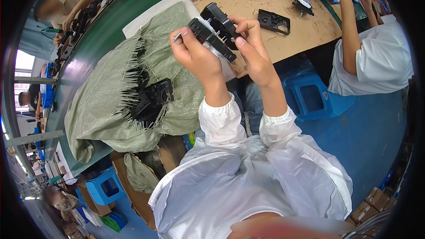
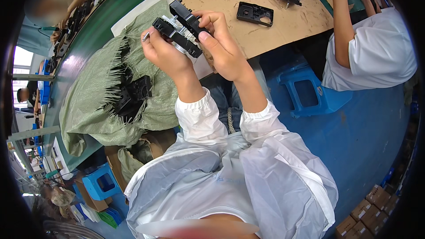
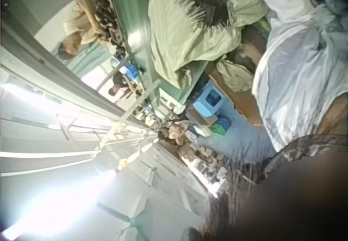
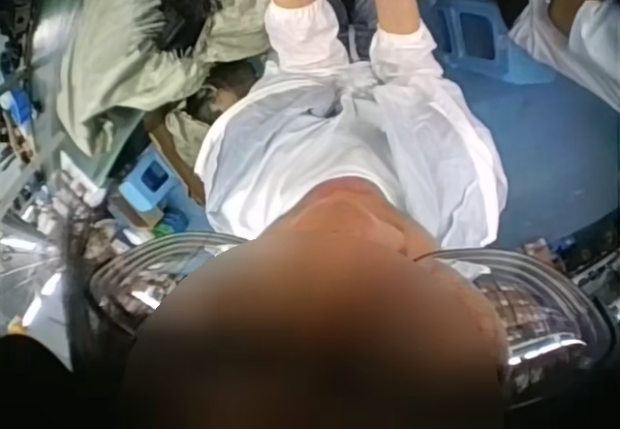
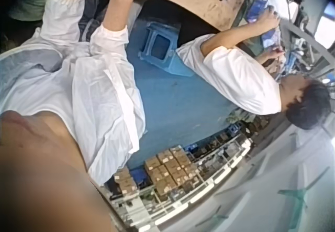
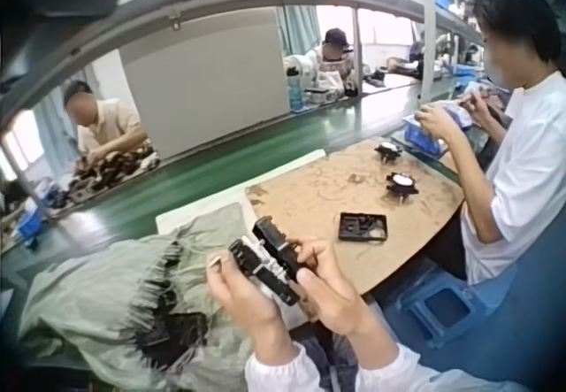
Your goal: Assembling and inspecting black electronic components at a workstation.
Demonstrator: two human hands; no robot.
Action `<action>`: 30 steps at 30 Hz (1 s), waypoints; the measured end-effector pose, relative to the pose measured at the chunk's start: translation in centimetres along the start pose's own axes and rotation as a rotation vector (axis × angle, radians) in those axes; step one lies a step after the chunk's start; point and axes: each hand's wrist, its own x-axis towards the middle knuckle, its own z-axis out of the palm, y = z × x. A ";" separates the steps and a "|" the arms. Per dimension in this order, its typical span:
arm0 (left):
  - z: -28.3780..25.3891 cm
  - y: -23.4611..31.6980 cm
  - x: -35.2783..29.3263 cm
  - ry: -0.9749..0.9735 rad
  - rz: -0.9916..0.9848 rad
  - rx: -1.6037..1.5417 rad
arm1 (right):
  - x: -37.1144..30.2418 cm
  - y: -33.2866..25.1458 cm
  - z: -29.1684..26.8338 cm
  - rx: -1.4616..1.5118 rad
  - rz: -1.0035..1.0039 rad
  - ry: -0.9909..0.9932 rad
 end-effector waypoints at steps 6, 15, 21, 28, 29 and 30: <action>0.1 0.1 0.0 0.005 -0.009 -0.012 | 0.0 0.1 0.0 0.015 -0.006 0.002; 0.2 0.0 -0.2 0.000 -0.004 0.017 | -0.2 0.1 -0.2 -0.017 -0.002 0.010; 0.2 -0.4 -0.2 -0.010 0.004 0.044 | -0.1 0.0 -0.3 -0.011 0.001 0.013; 0.5 -0.4 -0.4 0.012 0.014 0.052 | -0.2 -0.1 0.0 0.013 0.010 0.026; 0.5 -0.4 -0.4 0.012 0.013 0.053 | -0.1 0.0 -0.1 0.013 0.011 0.027; 0.4 -0.4 -0.3 0.004 0.022 0.059 | 0.1 0.1 -0.4 0.035 0.016 0.047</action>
